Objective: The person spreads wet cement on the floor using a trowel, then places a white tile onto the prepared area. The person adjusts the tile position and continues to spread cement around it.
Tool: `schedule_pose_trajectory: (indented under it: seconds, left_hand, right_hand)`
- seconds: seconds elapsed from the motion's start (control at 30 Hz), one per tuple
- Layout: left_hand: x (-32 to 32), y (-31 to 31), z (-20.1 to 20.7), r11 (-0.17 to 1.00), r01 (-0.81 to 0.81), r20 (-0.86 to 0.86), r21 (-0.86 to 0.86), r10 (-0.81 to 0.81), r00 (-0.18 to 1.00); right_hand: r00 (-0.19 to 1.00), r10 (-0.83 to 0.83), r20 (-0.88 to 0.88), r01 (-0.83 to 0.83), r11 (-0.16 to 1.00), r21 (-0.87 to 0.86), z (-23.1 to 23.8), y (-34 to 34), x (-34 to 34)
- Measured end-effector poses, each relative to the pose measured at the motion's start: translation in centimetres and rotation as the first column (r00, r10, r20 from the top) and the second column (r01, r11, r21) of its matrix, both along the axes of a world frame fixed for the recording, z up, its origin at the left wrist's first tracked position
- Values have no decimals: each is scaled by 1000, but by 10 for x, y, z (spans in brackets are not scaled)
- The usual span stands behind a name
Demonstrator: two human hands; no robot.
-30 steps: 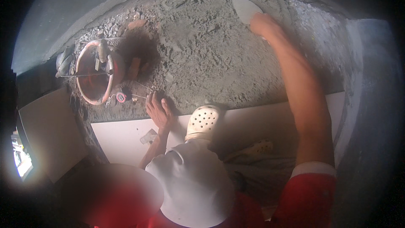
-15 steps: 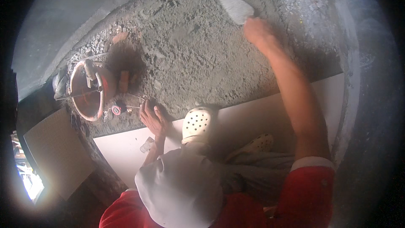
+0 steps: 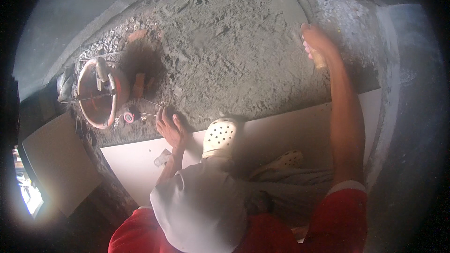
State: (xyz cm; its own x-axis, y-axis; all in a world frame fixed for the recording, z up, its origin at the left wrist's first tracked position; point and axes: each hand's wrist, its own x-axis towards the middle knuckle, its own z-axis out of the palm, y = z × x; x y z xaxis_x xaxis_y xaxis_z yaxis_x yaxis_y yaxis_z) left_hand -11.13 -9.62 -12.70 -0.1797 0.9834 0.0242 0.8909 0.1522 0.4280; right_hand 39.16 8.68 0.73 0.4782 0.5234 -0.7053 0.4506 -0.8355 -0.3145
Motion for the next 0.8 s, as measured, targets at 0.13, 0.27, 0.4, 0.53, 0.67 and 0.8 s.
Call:
schedule_pose_trajectory:
  seconds: [0.13,0.27,0.4,0.53,0.67,0.8]
  left_hand:
    - [0,1,2,1000,-6,0,-17,6,1000]
    - [0,1,3,999,-22,-16,-37,21,1000]
    - [-1,3,1,1000,0,-9,-30,0,1000]
    - [-2,1,1,998,-7,-21,-55,6,1000]
    - [-2,0,0,999,0,-15,-44,0,1000]
    - [-1,1,0,999,-3,-19,-43,2,1000]
  right_hand:
    - [952,283,119,-272,957,-101,-8,8,-7]
    - [757,606,244,-641,760,103,6,33,-44]
    - [535,795,284,-819,571,-54,11,116,-112]
    - [510,779,364,-808,580,-109,7,176,-161]
    - [638,741,208,-696,671,-257,15,191,-130]
    - [621,732,281,-699,679,-225,8,151,-53]
